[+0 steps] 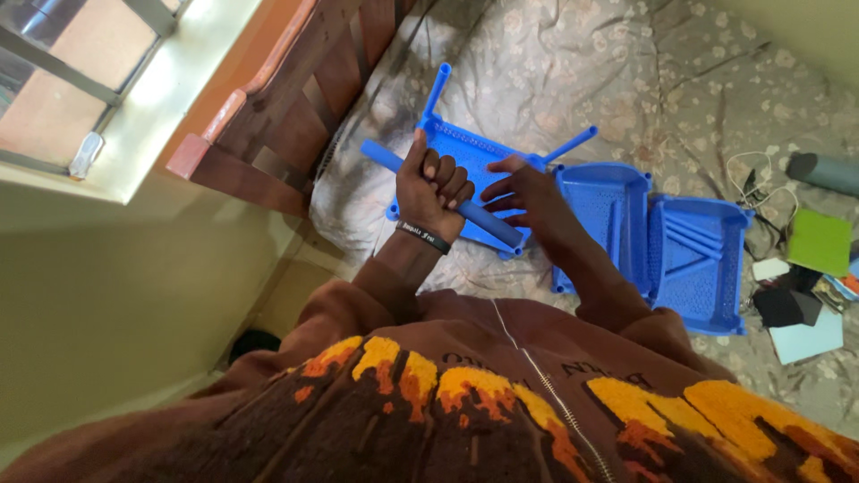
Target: The person assembles a blue perforated plastic storage basket on a bed, pressing short connector pieces into the basket sides and fitting long blue tubes between the mounted connectors to build the frame, then sets the basket down and picks up another tube to continue fitting parts.
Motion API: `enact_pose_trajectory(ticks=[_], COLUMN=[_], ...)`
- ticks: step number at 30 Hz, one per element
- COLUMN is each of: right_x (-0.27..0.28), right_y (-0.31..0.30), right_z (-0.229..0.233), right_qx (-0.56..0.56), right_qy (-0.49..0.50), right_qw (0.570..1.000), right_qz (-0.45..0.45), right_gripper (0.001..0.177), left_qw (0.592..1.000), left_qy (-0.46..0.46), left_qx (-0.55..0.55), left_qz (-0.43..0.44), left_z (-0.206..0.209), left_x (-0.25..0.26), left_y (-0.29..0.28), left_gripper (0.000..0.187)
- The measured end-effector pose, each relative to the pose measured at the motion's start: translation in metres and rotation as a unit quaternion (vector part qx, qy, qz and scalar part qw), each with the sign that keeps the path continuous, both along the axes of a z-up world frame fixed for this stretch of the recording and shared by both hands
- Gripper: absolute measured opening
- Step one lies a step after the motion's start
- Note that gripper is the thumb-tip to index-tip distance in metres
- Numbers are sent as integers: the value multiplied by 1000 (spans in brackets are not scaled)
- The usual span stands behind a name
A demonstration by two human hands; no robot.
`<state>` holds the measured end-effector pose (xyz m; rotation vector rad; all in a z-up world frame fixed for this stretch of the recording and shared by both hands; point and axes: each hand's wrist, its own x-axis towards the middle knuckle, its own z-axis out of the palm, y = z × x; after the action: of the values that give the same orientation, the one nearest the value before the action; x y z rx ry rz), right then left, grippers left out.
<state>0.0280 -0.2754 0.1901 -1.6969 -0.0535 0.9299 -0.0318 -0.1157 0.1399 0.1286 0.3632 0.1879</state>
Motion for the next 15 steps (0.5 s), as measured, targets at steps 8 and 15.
enact_pose_trajectory(ticks=[8,15], right_x=[-41,-22], right_y=[1,-36], right_z=[0,-17], right_qx=[-127,-106], right_qy=[-306,-255], right_qw=[927,947], right_qz=[178,165], right_gripper=[43,40], left_qw=[997,991], left_qy=[16,-79], left_qx=[69,48], left_qz=[25,99], left_z=[-38,-73], left_x=[18,21], left_y=[34,112], left_gripper=[51,52])
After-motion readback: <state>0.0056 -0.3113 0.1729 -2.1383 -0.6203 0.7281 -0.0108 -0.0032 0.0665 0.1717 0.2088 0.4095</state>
